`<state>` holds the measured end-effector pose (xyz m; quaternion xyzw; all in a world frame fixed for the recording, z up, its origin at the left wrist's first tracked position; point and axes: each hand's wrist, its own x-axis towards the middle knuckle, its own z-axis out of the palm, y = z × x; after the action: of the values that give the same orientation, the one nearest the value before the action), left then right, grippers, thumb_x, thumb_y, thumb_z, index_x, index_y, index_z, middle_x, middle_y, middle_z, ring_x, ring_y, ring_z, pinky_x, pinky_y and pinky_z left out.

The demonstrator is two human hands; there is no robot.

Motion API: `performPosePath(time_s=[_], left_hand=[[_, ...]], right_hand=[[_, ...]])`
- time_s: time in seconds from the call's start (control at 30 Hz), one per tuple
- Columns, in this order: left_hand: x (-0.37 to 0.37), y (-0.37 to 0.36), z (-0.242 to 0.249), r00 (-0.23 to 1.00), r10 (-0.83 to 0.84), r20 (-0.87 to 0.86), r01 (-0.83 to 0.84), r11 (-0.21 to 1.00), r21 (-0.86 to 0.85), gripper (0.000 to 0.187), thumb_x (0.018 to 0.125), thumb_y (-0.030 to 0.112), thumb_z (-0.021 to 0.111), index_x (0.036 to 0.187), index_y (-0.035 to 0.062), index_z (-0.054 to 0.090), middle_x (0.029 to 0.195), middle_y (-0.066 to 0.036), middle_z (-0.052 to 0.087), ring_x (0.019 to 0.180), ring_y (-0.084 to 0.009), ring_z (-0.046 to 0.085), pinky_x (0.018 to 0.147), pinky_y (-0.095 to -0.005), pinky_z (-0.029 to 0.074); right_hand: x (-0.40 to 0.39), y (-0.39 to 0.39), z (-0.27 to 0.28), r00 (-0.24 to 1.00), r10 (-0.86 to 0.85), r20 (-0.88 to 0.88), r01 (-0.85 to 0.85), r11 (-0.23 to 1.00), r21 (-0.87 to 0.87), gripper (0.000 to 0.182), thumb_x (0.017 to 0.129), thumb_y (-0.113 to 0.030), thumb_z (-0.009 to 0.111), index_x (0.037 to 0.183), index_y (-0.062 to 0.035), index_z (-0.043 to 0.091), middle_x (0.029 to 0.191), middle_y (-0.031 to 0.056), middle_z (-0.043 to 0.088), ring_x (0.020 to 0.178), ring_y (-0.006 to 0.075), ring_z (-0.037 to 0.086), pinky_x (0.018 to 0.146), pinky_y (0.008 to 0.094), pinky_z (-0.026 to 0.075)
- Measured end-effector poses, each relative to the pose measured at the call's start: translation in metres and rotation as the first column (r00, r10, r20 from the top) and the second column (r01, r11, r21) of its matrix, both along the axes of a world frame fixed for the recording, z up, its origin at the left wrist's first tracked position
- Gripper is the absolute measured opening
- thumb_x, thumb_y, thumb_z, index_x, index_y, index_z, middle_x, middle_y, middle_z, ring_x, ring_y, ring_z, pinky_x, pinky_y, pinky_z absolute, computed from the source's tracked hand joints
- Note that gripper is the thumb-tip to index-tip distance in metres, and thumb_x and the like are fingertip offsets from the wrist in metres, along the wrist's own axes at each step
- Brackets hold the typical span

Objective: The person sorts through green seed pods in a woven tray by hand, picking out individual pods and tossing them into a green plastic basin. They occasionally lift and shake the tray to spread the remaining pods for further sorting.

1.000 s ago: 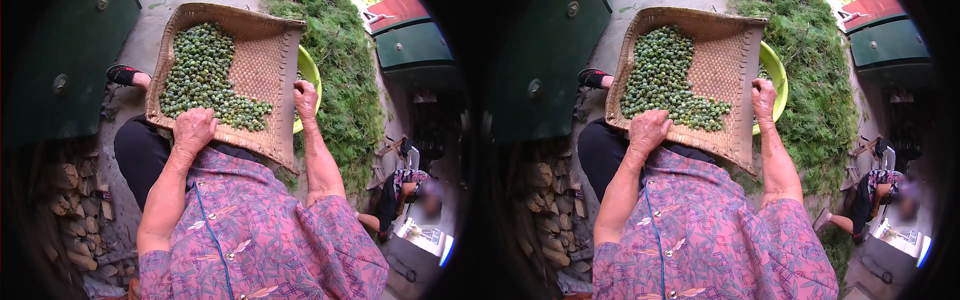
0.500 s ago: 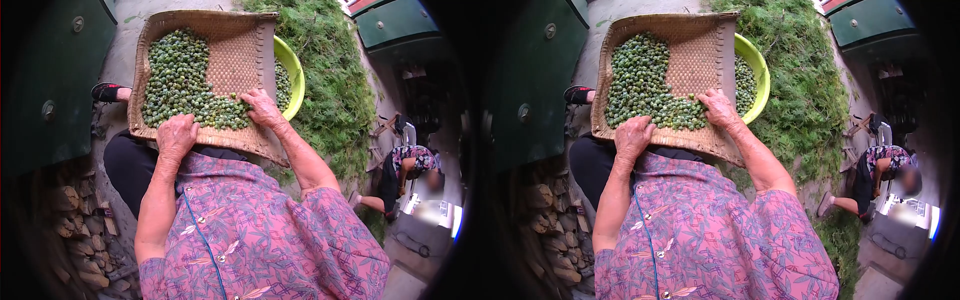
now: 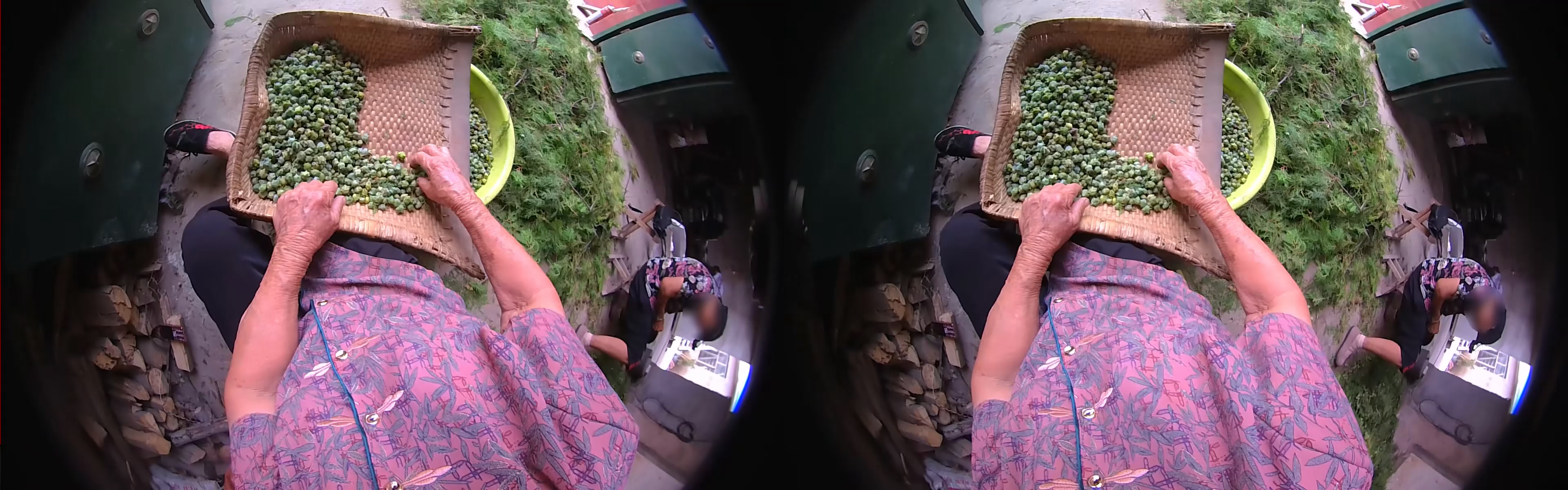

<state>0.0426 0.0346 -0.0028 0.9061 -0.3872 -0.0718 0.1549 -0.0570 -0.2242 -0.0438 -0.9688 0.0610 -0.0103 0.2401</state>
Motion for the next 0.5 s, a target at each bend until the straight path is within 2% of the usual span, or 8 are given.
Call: performPosePath(time_s=[0.23,0.33,0.4,0.5], left_hand=[[0.000,0.000,0.000,1.000,-0.008,0.002,0.008,1.000,-0.011,0.022,0.079,0.029,0.066,0.090,0.0095,0.066,0.082,-0.009,0.065,0.081,-0.0268,0.064,0.070,-0.0405,0.051],[-0.001,0.001,0.002,1.000,0.002,-0.008,-0.002,1.000,-0.014,0.022,0.079,0.029,0.066,0.090,0.0092,0.066,0.082,-0.009,0.065,0.081,-0.0268,0.064,0.070,-0.0404,0.051],[0.000,0.000,0.000,1.000,0.005,-0.019,-0.006,1.000,-0.019,0.022,0.079,0.029,0.066,0.090,0.0091,0.066,0.082,-0.009,0.065,0.081,-0.0268,0.064,0.070,-0.0404,0.051],[0.002,0.001,-0.003,1.000,-0.009,0.002,0.009,1.000,-0.015,0.022,0.079,0.029,0.065,0.090,0.0092,0.066,0.083,-0.009,0.066,0.080,-0.0269,0.064,0.069,-0.0404,0.051]], right_hand=[[0.004,0.002,-0.013,0.999,-0.037,-0.008,0.037,0.999,-0.014,0.029,0.068,0.003,0.057,0.094,-0.0066,0.063,0.096,0.0138,0.056,0.097,0.0352,0.051,0.086,0.0420,0.044],[-0.001,-0.002,-0.011,0.992,-0.119,0.036,0.116,0.991,0.062,0.027,0.067,0.003,0.058,0.091,-0.0063,0.064,0.095,0.0140,0.057,0.096,0.0347,0.052,0.086,0.0414,0.044],[-0.009,-0.014,-0.010,0.969,-0.222,0.109,0.209,0.971,0.117,0.024,0.066,0.002,0.059,0.087,-0.0064,0.065,0.093,0.0135,0.059,0.094,0.0335,0.054,0.085,0.0410,0.045],[-0.020,-0.040,-0.005,0.855,-0.464,0.229,0.419,0.881,0.220,0.016,0.069,0.002,0.056,0.080,-0.0046,0.065,0.083,0.0124,0.062,0.081,0.0289,0.062,0.078,0.0367,0.050]])
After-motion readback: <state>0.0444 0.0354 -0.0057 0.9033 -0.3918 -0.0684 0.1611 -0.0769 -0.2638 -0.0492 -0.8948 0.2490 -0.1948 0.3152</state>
